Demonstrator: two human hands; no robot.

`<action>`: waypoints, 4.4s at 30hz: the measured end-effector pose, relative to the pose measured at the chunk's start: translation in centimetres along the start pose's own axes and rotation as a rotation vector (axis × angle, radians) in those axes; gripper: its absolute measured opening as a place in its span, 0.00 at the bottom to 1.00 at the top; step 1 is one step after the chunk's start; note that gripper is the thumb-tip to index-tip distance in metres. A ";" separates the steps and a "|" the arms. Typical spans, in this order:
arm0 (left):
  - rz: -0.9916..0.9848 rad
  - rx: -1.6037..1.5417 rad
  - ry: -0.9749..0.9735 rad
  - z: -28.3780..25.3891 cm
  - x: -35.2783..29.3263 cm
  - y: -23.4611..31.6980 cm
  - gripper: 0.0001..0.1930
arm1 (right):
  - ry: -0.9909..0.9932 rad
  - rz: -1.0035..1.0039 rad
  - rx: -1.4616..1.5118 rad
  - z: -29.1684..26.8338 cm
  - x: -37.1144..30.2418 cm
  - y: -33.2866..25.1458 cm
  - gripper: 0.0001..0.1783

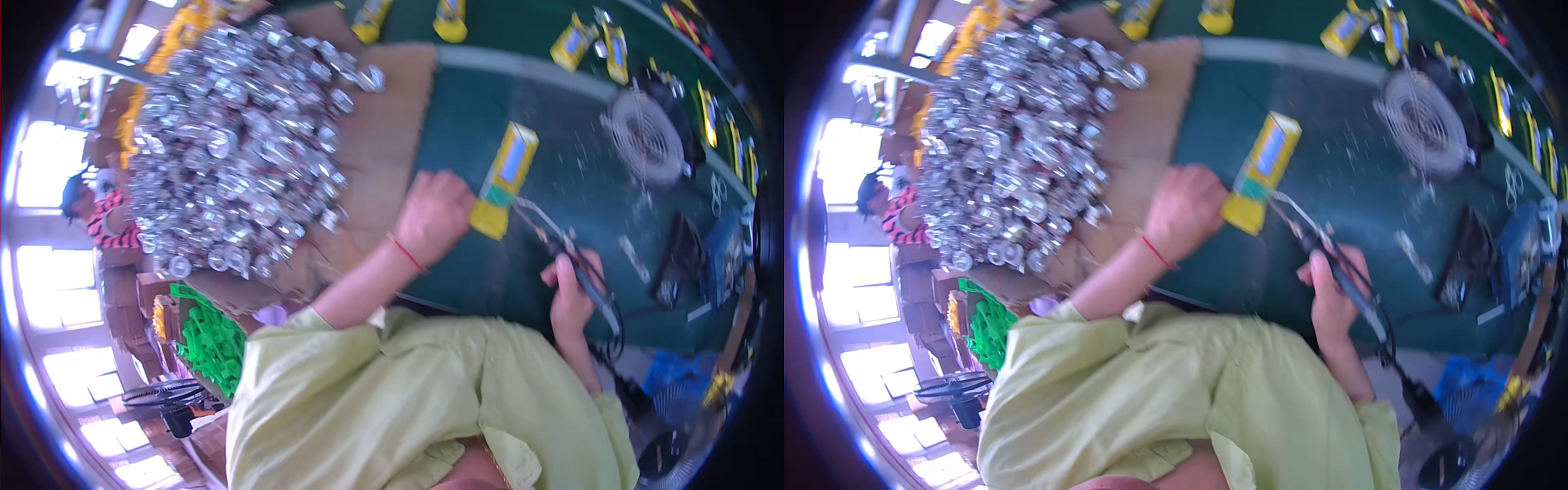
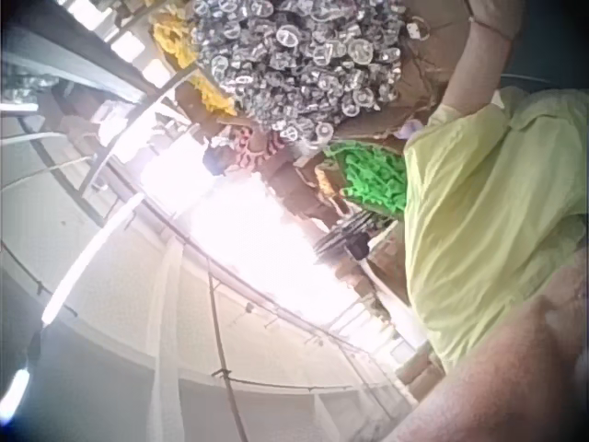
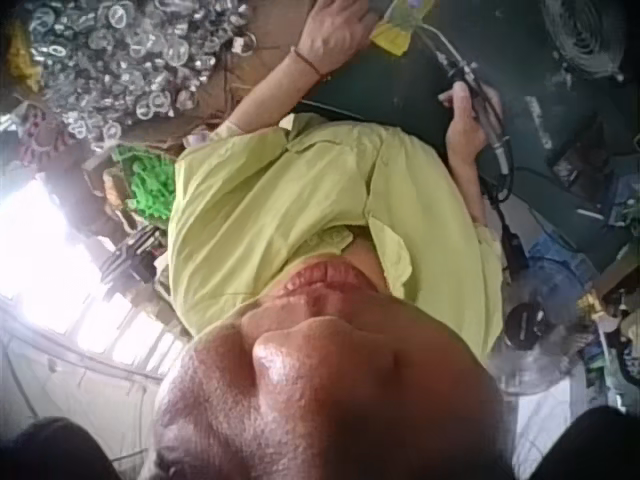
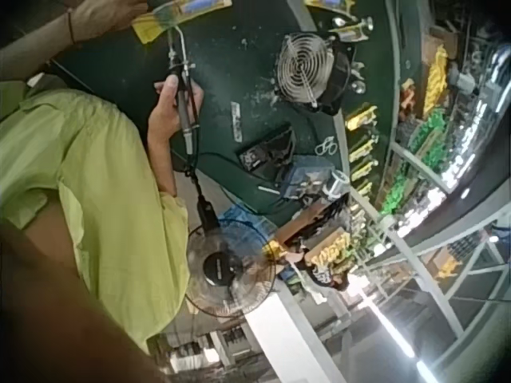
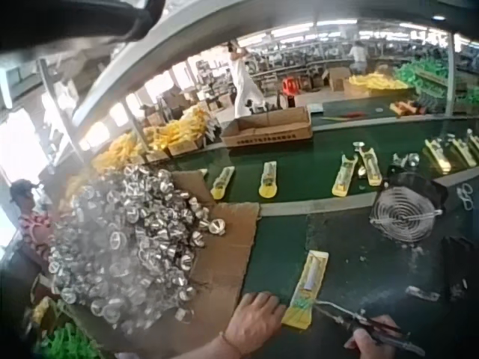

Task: The person solders wires onto circuit boards on flashlight bodies using a soldering iron, attaches reflectors, and places the assembled units onto the conveyor line.

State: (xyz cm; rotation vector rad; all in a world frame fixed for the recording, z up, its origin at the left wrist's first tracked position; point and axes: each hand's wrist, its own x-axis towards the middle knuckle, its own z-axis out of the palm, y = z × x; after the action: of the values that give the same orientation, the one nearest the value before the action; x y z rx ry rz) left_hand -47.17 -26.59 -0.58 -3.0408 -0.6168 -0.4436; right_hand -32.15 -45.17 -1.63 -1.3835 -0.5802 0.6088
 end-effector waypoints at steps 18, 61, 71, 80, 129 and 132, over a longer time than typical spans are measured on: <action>-0.628 -0.992 0.030 -1.1 -0.6 1.0 0.05 | 0.031 0.002 -0.051 -0.2 -0.5 -1.0 0.09; -0.363 -0.778 -0.197 0.0 -0.3 -0.7 0.06 | 0.036 -0.027 0.003 -0.1 0.0 0.0 0.11; -0.118 -0.244 -0.349 -1.1 5.3 -2.8 0.23 | 0.142 -0.036 -0.025 -3.0 0.7 -0.1 0.11; 0.094 0.027 -0.484 -1.6 5.0 0.4 0.27 | 0.240 -0.116 -0.031 -4.8 0.4 -0.8 0.12; -0.343 -0.616 -0.134 0.1 3.6 2.2 0.05 | 0.056 -0.023 0.046 -2.1 -0.9 0.2 0.11; -0.344 -0.607 -0.129 0.0 3.6 2.3 0.05 | 0.050 -0.010 0.038 -1.9 -0.9 0.0 0.11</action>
State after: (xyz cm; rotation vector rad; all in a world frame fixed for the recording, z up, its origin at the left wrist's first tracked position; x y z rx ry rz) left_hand -43.12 -27.33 0.49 -3.5534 -1.2270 -0.5240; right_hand -31.53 -47.15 -1.84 -1.3556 -0.5325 0.5730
